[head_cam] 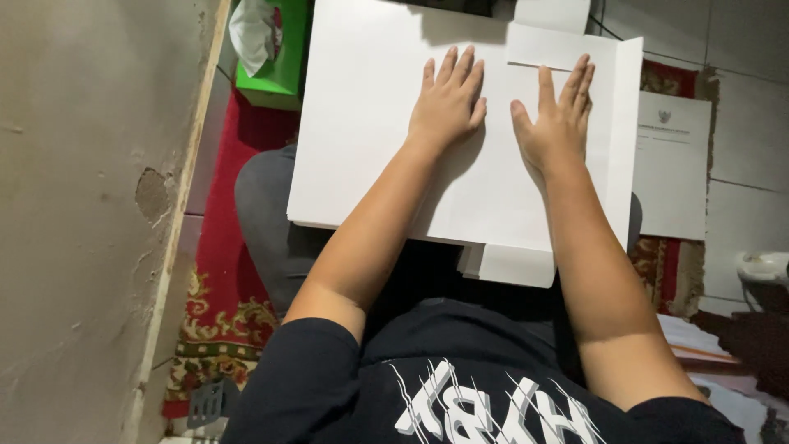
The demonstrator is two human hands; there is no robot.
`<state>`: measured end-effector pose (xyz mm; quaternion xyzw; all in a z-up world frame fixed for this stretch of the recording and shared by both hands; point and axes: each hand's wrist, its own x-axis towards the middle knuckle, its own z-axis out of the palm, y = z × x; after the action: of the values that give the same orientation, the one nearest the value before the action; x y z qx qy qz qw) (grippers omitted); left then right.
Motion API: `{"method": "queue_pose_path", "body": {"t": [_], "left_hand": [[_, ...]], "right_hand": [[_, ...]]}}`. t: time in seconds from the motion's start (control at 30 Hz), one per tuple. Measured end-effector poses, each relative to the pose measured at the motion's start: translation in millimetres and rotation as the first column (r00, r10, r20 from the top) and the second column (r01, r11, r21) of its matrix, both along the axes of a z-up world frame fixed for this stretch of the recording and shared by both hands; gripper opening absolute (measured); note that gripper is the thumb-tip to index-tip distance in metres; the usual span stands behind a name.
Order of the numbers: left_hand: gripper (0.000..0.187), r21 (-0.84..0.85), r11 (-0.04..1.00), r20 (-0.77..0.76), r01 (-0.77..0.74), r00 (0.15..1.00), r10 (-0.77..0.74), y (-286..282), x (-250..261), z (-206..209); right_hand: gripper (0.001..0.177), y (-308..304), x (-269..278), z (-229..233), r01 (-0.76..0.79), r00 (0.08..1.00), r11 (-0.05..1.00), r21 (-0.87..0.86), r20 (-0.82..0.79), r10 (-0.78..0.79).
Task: Folding and smoothing paper folders and inserting documents into them.
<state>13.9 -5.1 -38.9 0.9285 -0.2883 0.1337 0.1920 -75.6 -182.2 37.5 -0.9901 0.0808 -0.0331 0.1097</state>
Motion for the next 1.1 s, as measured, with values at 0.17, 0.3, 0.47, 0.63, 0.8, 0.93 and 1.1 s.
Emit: {"method": "queue_pose_path", "body": {"t": [0.17, 0.3, 0.47, 0.63, 0.8, 0.93, 1.1], "left_hand": [[0.064, 0.019, 1.0, -0.077, 0.002, 0.997, -0.001, 1, -5, 11], [0.064, 0.04, 0.999, -0.059, -0.004, 0.998, 0.006, 1, -5, 9], [0.062, 0.037, 0.999, -0.043, -0.011, 0.999, 0.013, 2, -3, 11], [0.061, 0.0, 1.0, -0.03, -0.001, 1.0, 0.001, 1, -4, 7], [0.059, -0.03, 1.0, -0.027, 0.008, 1.0, -0.009, 5, -5, 12], [0.059, -0.016, 1.0, -0.049, 0.0, 0.999, -0.001, 4, -6, 12], [0.06, -0.015, 1.0, -0.03, 0.001, 1.0, -0.002, 4, -6, 9]], "right_hand": [[0.082, 5, -2, 7, 0.036, 0.998, 0.999, -0.011, -0.046, -0.037], [0.081, 5, 14, 14, 0.045, 0.998, 0.999, -0.017, -0.042, -0.046], [0.059, -18, 39, -7, -0.017, 0.986, 0.992, -0.123, 0.164, 0.037], [0.018, -29, 36, -25, -0.253, 0.886, 0.963, -0.099, 0.376, 0.271], [0.01, -23, 28, -21, -0.171, 0.909, 0.977, -0.13, 0.362, 0.208], [0.048, -21, 26, -20, -0.16, 0.908, 0.976, -0.145, 0.367, 0.203], [0.064, -20, 28, -23, -0.116, 0.909, 0.985, -0.125, 0.386, 0.156]]}}
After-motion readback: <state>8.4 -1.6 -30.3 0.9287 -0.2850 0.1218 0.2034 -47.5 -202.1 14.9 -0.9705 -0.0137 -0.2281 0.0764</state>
